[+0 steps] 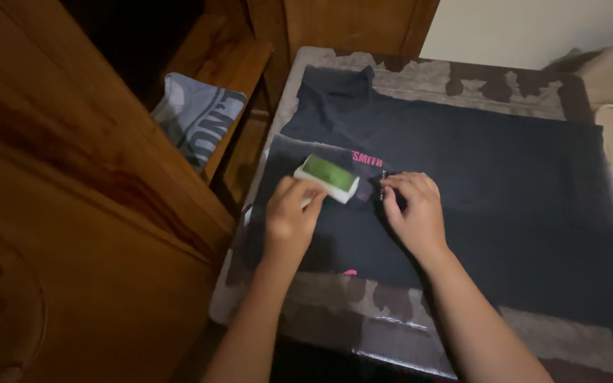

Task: The person uses a lint roller to remove lint and debris from a black t-shirt laid flat on a table. They roll the sticky roller over the front and back of the shirt, periodically folding the shirt to access different areas. The person also adjusts the shirt's position on the table during the process.

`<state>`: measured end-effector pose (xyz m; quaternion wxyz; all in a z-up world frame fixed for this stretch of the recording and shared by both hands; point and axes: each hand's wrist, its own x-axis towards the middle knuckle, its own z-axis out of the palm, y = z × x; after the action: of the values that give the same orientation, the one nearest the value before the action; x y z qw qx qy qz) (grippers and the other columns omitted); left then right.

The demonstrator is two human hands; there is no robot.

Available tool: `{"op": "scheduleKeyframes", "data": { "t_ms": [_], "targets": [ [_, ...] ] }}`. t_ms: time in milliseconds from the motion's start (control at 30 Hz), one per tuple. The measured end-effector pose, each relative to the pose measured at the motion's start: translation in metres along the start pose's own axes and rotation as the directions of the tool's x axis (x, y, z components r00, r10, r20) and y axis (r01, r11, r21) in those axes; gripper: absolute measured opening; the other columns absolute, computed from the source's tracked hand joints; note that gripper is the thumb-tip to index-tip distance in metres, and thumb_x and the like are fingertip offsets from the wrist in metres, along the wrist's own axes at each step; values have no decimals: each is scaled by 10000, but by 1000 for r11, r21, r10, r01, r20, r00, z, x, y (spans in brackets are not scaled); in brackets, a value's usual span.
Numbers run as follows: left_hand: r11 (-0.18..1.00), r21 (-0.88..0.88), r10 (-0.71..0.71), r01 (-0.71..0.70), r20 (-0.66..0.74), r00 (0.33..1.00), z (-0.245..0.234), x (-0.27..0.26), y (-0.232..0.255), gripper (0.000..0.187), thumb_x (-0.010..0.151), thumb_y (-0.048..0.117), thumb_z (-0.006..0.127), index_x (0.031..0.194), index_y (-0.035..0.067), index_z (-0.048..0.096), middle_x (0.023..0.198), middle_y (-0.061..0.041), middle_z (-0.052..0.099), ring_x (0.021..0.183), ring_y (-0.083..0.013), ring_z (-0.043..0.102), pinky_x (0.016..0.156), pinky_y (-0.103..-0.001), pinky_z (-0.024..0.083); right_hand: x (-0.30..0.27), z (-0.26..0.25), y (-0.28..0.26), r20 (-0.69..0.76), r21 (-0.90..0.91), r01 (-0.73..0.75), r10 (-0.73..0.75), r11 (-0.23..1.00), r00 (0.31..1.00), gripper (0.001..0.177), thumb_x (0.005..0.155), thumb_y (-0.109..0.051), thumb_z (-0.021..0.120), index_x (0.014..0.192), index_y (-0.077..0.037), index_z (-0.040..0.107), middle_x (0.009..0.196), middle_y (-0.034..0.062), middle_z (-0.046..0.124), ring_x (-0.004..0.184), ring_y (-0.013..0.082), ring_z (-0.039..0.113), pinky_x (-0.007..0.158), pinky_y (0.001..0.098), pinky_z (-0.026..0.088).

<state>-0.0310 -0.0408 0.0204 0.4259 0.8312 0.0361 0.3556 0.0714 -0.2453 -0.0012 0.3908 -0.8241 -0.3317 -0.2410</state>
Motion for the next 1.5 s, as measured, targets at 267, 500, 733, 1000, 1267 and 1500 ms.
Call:
{"op": "scheduleKeyframes", "data": {
  "t_ms": [267,500,733,1000,1267,1500],
  "targets": [
    [932,222,-292,285,-4,957,-72,-56,41,101,813,100,800,894,68,750,901,-90,698,852,-262,730,696,-373,566,-3,1,-9,36,21,48,-49,999,998,140,903,-94,701,1019,-43,760,974,116,733,1007,309,669,1103,484,446],
    [886,130,-454,446,36,890,-125,-92,57,102,829,94,787,915,47,757,858,-97,691,800,-241,739,701,-340,567,-1,-11,-21,242,9,-157,150,988,959,187,926,-149,668,1062,-75,774,855,120,747,717,274,677,861,399,526],
    [913,140,-400,382,130,907,-130,-75,52,151,818,97,782,960,53,760,877,-88,705,847,-204,740,749,-324,558,5,-42,-39,447,-91,-262,274,961,852,297,929,-249,653,1176,-114,750,1067,124,744,859,281,729,831,382,568],
    [976,32,-216,214,177,960,-87,-42,39,153,851,102,765,996,55,760,927,-95,709,893,-241,738,792,-343,566,-70,-90,-25,458,-286,-322,423,903,782,521,892,-387,676,1343,-131,641,1506,154,498,1376,348,482,1091,446,438],
    [995,-18,-96,98,101,990,-46,-29,21,188,856,80,780,1037,76,729,939,-89,689,911,-232,723,781,-337,565,-123,-118,6,244,-452,-251,389,856,888,601,929,-458,595,1419,-109,593,1562,224,422,1483,395,332,1192,519,262],
    [882,-176,-412,436,159,897,-73,-42,14,453,883,15,708,1318,79,602,983,-70,666,1075,-201,711,883,-333,582,-128,-112,5,181,-496,-252,382,831,906,563,934,-418,598,1402,-105,606,1538,224,463,1488,381,355,1209,521,241]
  ]
}}
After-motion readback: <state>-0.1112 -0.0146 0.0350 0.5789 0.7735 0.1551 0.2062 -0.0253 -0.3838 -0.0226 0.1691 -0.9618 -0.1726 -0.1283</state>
